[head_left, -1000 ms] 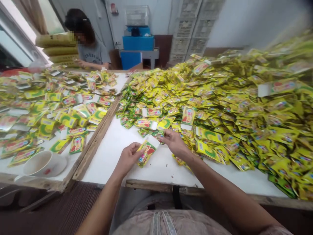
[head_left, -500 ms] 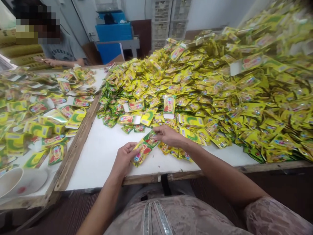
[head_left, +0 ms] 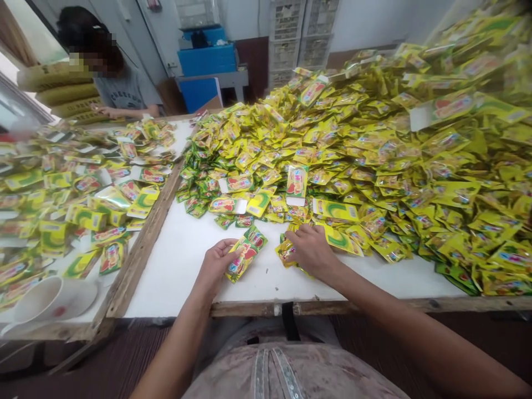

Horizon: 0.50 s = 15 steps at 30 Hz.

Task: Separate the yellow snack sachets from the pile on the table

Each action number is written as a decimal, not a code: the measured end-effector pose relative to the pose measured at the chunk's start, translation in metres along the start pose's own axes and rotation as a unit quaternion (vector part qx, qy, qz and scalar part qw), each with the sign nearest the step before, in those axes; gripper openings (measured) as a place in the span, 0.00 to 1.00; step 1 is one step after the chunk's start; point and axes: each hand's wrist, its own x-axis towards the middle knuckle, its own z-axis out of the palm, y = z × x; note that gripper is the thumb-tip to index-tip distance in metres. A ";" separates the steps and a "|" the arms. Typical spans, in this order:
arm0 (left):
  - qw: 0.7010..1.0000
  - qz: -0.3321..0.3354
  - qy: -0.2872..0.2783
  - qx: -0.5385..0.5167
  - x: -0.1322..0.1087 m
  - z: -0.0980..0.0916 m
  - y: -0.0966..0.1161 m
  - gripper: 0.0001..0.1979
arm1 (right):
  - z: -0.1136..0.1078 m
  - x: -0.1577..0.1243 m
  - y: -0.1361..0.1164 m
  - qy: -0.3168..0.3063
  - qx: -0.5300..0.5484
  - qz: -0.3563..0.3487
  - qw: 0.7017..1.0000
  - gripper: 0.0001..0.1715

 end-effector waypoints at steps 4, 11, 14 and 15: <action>0.999 0.015 0.016 0.027 0.000 -0.002 -0.004 0.22 | 0.009 0.009 -0.003 0.031 0.177 0.046 0.983 0.12; 1.000 0.018 0.016 0.010 -0.003 -0.005 -0.006 0.23 | 0.004 0.041 -0.020 0.049 0.560 0.060 0.825 0.10; 1.000 0.016 0.020 -0.010 -0.005 -0.006 -0.004 0.24 | 0.004 0.051 -0.020 0.051 0.591 0.057 0.803 0.12; 1.000 0.016 0.020 -0.014 -0.005 -0.005 -0.003 0.24 | 0.004 0.054 -0.019 0.055 0.600 0.055 0.796 0.13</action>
